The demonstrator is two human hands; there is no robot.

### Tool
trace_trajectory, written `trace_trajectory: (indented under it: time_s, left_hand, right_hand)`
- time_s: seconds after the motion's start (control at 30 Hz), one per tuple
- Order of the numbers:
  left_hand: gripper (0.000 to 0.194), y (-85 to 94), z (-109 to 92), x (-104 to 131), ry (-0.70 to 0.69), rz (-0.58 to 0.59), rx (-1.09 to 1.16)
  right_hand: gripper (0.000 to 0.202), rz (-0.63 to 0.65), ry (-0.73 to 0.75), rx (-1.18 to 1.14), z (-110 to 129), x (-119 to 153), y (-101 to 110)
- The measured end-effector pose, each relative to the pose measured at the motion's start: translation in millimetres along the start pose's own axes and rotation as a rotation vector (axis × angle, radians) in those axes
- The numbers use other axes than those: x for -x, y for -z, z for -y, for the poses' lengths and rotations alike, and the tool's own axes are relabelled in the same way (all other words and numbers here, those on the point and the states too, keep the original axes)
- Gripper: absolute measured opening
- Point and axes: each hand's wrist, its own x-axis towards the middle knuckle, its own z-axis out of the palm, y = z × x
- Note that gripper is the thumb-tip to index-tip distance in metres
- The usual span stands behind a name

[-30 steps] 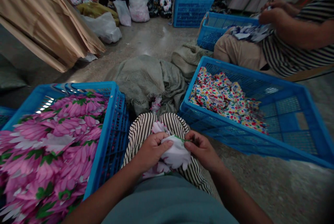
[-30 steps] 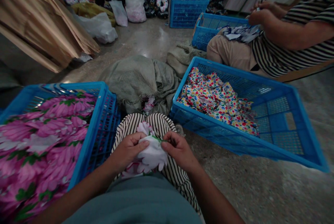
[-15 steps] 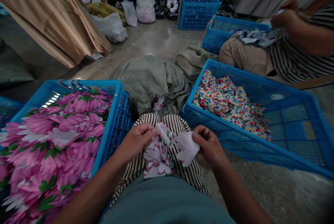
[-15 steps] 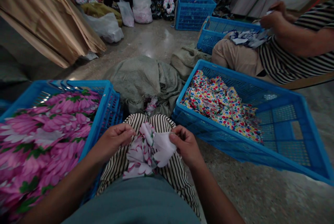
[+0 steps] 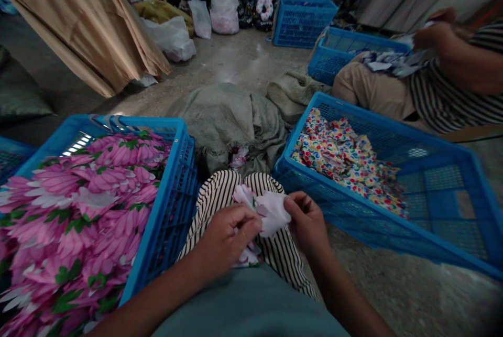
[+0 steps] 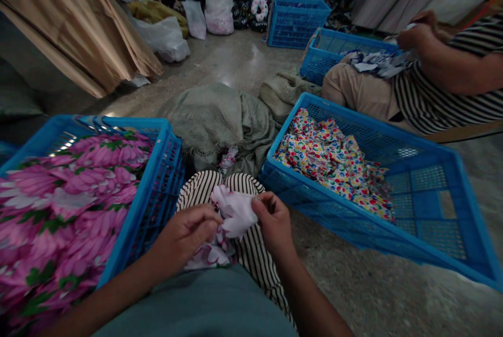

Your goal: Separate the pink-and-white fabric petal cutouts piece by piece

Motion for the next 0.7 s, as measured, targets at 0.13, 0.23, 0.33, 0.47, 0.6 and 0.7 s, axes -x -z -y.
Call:
trace_trajectory:
  time_s: [0.13,0.23,0.33,0.47,0.6,0.7]
  left_hand:
    - [0.043,-17.7,10.7,-2.3,0.065,0.161,0.342]
    - [0.032,-26.1,25.2,-9.4,0.288,-0.029,0.651]
    - [0.03,-25.9,31.7,-13.8,0.397,-0.194,0.859]
    - [0.038,-21.8,27.0,-14.5,0.369,-0.183,0.904]
    - [0.041,-22.5,22.3,-13.7,0.365,-0.164,0.883]
    - [0.038,-24.2,22.3,-12.9,0.37,-0.164,0.867]
  right_hand:
    - [0.014,0.204,0.151,0.219,5.3,11.4,-18.7]
    - [0.02,0.315,0.088,0.147,5.3,16.1,-24.9]
    - [0.021,0.209,-0.059,0.002,-0.2,12.1,-19.0]
    - [0.021,0.04,-0.122,-0.096,-5.0,1.9,-8.5]
    - [0.022,0.053,-0.14,-0.096,-6.6,-2.1,-7.9]
    - [0.023,0.08,-0.125,-0.091,-6.9,-3.3,-9.0]
